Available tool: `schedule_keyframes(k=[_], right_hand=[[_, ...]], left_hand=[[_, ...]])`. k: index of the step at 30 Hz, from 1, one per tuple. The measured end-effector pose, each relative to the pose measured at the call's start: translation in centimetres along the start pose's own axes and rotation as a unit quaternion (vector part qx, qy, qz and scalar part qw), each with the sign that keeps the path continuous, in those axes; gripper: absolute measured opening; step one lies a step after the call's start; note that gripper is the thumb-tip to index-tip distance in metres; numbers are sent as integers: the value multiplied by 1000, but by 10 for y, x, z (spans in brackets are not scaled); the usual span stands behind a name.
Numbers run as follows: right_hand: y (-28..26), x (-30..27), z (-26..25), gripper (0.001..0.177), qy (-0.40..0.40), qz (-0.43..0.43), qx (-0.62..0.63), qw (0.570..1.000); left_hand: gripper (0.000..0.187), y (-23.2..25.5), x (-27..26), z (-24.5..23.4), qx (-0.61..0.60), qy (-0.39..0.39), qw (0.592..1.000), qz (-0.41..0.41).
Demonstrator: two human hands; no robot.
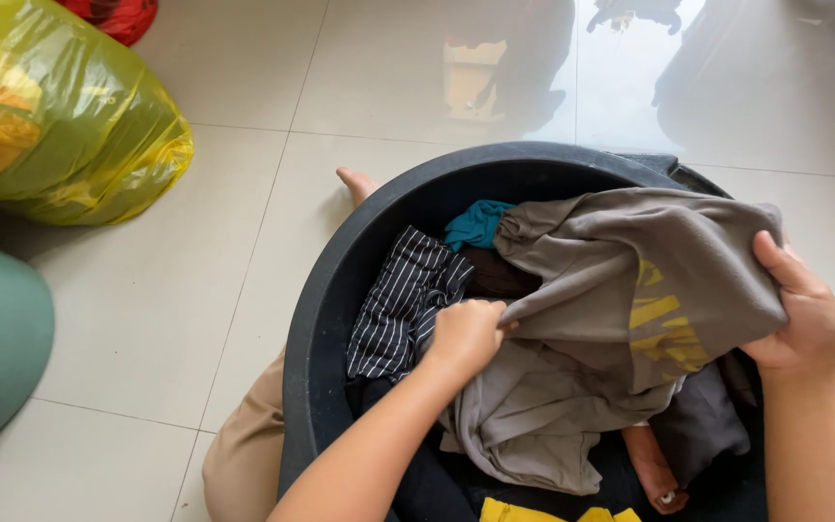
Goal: Sorting through a laundry tub and folding various items of clothing including socks and shirts.
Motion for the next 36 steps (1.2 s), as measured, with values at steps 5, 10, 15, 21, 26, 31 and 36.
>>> schedule_keyframes(k=[5,10,15,21,26,31,36], right_hand=[[-17,5,-18,31,11,16,148,989],[-20,12,-45,31,-13,-1,213,977],[-5,25,-72,22,22,145,21,989],[-19,-22,-18,71,-233,113,108,960],[-23,-60,65,80,-373,147,-104,910],[-69,-74,99,54,-412,46,-272,868],[-77,-79,81,20,-282,78,-737,609]], left_hand=[[32,-3,35,-107,-279,-179,932,-144],[38,-40,33,-154,-362,-273,869,-199],[29,-81,30,-156,-363,-178,885,-230],[53,-6,39,-149,-313,-344,877,-118],[93,93,69,-160,-441,-90,887,106],[33,102,90,-179,-464,-108,869,132],[17,58,97,-239,-602,63,794,55]])
Point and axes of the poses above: each hand's wrist, its own x-axis towards the middle knuckle, its own z-axis out of the palm, y = z × x, the point moved 4 cm from there along x, towards the middle knuckle, and after that the axes turned 12 degrees about y, right-handed, at the moved point
